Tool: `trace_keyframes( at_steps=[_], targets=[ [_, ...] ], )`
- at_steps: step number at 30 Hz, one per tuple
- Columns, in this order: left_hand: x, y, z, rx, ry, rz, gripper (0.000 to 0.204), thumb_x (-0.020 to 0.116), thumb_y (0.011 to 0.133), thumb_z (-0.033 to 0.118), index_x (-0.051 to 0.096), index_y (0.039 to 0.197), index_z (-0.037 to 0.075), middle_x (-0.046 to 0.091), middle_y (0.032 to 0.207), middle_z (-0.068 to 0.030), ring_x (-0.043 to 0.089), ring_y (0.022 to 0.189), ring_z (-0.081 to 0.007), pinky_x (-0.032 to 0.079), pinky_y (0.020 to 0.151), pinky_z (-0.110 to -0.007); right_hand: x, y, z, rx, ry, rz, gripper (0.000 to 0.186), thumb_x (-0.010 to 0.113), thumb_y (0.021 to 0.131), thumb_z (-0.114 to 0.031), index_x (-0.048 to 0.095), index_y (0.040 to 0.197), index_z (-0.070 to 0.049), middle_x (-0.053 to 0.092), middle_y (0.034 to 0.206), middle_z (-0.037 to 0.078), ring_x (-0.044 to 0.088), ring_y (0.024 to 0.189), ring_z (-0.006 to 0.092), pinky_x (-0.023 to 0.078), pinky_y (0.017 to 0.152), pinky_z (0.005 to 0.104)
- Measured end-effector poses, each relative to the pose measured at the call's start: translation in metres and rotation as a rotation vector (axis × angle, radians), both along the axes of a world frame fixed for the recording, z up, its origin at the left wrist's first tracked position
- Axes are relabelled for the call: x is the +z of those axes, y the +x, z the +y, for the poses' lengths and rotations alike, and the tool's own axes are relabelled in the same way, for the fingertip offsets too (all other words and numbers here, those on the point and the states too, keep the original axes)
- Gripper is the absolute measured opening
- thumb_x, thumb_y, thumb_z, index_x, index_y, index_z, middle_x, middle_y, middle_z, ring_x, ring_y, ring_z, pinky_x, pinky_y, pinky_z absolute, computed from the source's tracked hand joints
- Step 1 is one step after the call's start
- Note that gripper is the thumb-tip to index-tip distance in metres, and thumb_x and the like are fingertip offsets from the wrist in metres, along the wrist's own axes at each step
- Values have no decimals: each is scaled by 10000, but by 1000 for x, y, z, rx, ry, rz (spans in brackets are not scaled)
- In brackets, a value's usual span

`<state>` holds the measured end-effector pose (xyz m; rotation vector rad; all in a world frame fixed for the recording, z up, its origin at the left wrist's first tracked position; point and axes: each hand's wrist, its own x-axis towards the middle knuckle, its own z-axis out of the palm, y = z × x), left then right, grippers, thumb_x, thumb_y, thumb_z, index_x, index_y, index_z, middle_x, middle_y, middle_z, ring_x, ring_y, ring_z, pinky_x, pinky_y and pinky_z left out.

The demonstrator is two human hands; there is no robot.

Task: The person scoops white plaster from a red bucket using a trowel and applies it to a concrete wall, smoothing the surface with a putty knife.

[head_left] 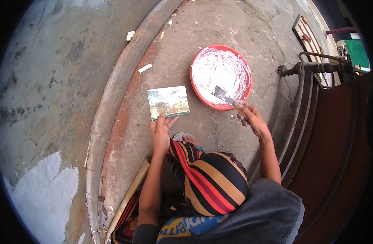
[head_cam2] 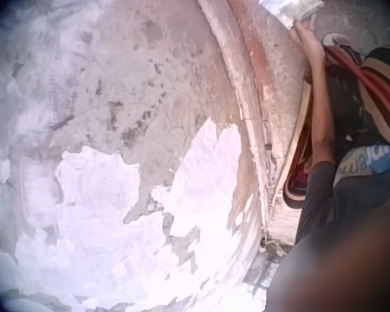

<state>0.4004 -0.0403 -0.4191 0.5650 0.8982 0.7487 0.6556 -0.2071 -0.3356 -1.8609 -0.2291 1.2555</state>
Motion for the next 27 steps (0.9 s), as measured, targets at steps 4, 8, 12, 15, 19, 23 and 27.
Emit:
trace_keyframes(
  at_steps=[4, 8, 12, 15, 19, 23, 27],
  targets=[
    [15, 22, 4, -177, 38, 58, 224, 507, 985, 151, 467, 943, -65, 531, 914, -101, 649, 946, -260, 566, 883, -410, 2, 2, -5, -153, 345, 262, 368, 587, 954, -337, 565, 1192, -58, 600, 797, 40, 471, 539, 33, 367, 469, 173],
    [15, 45, 2, -237, 124, -61, 247, 461, 1007, 142, 501, 1056, -96, 581, 957, -105, 647, 965, -229, 564, 888, -390, -1, -16, 17, -45, 384, 223, 306, 573, 965, -246, 552, 1196, -48, 638, 838, 62, 467, 518, 26, 365, 450, 178],
    [15, 58, -4, -285, 211, -64, 279, 420, 1017, 115, 469, 1213, -79, 593, 1131, -135, 623, 1004, -202, 551, 916, -377, -8, -44, 37, -74, 394, 222, 305, 596, 954, -242, 562, 1187, -48, 648, 799, 58, 465, 513, 39, 366, 457, 187],
    [15, 69, -12, -295, 214, -70, 282, 403, 1020, 103, 443, 1241, -67, 561, 1183, -136, 587, 1069, -198, 536, 941, -387, -21, -48, 38, -59, 384, 151, 259, 578, 966, -223, 569, 1163, -56, 647, 780, 54, 467, 496, 35, 371, 449, 180],
    [19, 77, -14, -280, 280, -51, 295, 401, 1021, 109, 431, 1246, -80, 556, 1184, -151, 585, 1069, -204, 531, 949, -394, -24, -49, 40, -36, 359, 106, 229, 562, 972, -201, 574, 1151, -58, 645, 764, 51, 466, 488, 33, 374, 445, 176],
    [19, 76, -13, -343, 327, 2, 309, 403, 1022, 120, 427, 1235, -102, 553, 1176, -168, 590, 1052, -209, 530, 951, -394, -25, -50, 42, -52, 371, 136, 231, 581, 967, -222, 590, 1146, -76, 647, 762, 48, 447, 487, 40, 354, 443, 188],
    [19, 75, -12, -364, 340, 32, 312, 403, 1022, 124, 431, 1223, -113, 554, 1166, -172, 595, 1042, -209, 534, 946, -391, -26, -54, 47, -93, 400, 146, 245, 585, 964, -224, 582, 1154, -70, 644, 769, 52, 451, 490, 42, 352, 440, 185]
  ],
)
